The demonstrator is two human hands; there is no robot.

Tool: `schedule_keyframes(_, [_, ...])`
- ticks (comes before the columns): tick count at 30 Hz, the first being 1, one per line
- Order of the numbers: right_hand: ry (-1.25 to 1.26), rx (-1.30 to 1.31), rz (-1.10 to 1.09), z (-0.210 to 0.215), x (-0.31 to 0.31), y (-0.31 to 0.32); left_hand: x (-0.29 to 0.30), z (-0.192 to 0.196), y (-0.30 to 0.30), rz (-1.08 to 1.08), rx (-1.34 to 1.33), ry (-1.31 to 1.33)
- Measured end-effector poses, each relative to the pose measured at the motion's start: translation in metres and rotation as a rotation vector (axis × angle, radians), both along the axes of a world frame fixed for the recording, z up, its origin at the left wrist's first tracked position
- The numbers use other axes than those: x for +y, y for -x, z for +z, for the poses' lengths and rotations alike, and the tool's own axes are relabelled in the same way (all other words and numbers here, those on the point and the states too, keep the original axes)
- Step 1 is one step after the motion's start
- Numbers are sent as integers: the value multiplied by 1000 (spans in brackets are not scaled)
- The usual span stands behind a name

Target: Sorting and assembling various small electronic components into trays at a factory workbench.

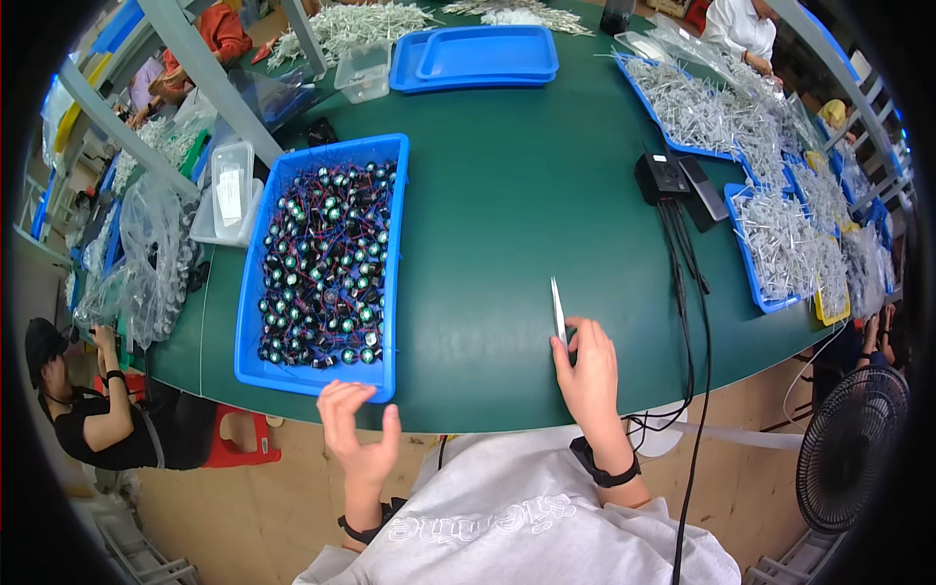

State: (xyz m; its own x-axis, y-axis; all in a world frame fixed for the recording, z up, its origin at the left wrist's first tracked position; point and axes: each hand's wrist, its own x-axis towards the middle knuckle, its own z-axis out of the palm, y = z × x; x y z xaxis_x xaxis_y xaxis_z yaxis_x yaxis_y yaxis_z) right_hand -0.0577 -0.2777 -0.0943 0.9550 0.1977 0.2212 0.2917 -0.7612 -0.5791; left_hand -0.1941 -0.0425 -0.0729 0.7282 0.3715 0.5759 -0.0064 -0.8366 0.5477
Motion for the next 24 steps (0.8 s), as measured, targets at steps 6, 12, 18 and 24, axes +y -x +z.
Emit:
schedule_keyframes(6, [-24, 100, 70, 10, -10, -5, -27, 7, -35, -270, -70, 27])
schedule_keyframes(12, [-406, 497, 335, 32, -43, 21, -59, 0, -52, -593, -8, 60])
schedule_keyframes(18, [-512, 1021, 881, 37, -120, 85, -82, -17, -60, -714, 156, 86])
schedule_keyframes(24, [-747, 537, 1455, 54, -231, 125, -85, -16, -65, -738, 302, 94])
